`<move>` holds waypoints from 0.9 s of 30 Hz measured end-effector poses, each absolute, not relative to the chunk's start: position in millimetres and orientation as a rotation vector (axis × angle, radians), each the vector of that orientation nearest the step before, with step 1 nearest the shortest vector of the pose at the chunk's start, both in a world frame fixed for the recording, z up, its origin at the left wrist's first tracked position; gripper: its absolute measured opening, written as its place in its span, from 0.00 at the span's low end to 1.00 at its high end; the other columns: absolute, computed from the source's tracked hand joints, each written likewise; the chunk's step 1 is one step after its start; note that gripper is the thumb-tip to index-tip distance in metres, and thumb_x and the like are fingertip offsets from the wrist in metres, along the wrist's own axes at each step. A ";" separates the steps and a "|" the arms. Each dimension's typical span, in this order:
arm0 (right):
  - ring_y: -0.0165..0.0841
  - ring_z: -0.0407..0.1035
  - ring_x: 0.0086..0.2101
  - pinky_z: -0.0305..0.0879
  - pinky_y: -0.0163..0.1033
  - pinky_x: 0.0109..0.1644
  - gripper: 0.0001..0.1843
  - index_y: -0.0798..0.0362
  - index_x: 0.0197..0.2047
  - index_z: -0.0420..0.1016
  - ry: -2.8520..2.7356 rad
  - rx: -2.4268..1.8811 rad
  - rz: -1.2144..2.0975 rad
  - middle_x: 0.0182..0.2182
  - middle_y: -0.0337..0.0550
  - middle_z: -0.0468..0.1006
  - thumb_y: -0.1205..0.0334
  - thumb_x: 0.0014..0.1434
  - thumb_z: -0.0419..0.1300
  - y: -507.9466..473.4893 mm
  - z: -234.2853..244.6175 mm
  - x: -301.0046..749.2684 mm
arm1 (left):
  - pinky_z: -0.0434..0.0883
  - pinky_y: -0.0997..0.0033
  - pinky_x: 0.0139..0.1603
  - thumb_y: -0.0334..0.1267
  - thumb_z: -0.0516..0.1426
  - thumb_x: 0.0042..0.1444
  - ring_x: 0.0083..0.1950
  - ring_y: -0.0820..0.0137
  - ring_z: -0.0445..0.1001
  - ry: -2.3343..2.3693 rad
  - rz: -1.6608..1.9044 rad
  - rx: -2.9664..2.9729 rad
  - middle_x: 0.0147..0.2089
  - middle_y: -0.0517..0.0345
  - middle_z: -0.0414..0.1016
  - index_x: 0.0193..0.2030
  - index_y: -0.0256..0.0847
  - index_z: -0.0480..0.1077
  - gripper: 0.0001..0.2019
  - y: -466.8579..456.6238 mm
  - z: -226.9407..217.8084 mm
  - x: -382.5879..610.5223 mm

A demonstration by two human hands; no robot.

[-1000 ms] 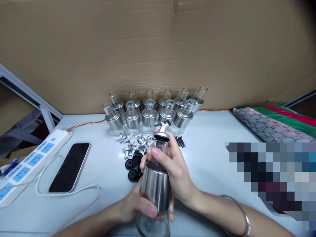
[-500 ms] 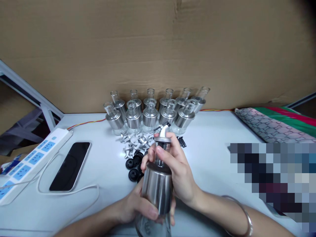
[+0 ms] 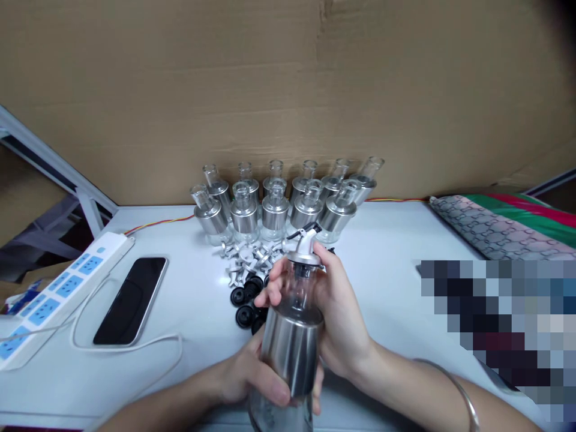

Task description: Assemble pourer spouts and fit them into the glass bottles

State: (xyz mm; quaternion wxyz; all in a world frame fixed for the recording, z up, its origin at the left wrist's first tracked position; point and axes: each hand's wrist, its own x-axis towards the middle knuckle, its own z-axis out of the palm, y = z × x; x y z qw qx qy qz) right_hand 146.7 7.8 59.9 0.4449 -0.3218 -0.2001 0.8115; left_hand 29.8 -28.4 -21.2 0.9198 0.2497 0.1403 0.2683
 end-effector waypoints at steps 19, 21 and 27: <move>0.32 0.70 0.21 0.65 0.34 0.28 0.12 0.49 0.36 0.64 -0.534 -0.686 1.811 0.15 0.33 0.69 0.50 0.55 0.51 8.7 56.8 145.8 | 0.70 0.77 0.28 0.38 0.70 0.27 0.28 0.70 0.75 0.339 0.521 0.478 0.28 0.53 0.75 0.32 0.30 0.75 0.21 -27.8 -16.1 31.1; 0.31 0.71 0.21 0.66 0.34 0.28 0.12 0.49 0.36 0.64 -0.561 -0.666 1.814 0.16 0.33 0.69 0.50 0.56 0.51 8.2 56.6 146.5 | 0.68 0.77 0.27 0.39 0.71 0.26 0.28 0.69 0.75 0.347 0.527 0.509 0.28 0.54 0.74 0.32 0.30 0.75 0.22 -27.4 -15.9 31.6; 0.30 0.72 0.22 0.66 0.34 0.26 0.18 0.49 0.38 0.64 -0.813 -0.693 1.751 0.18 0.31 0.70 0.42 0.57 0.56 9.5 63.3 150.5 | 0.66 0.76 0.28 0.47 0.70 0.34 0.27 0.72 0.71 0.311 0.585 0.627 0.31 0.50 0.75 0.36 0.29 0.74 0.26 -28.6 -13.4 33.8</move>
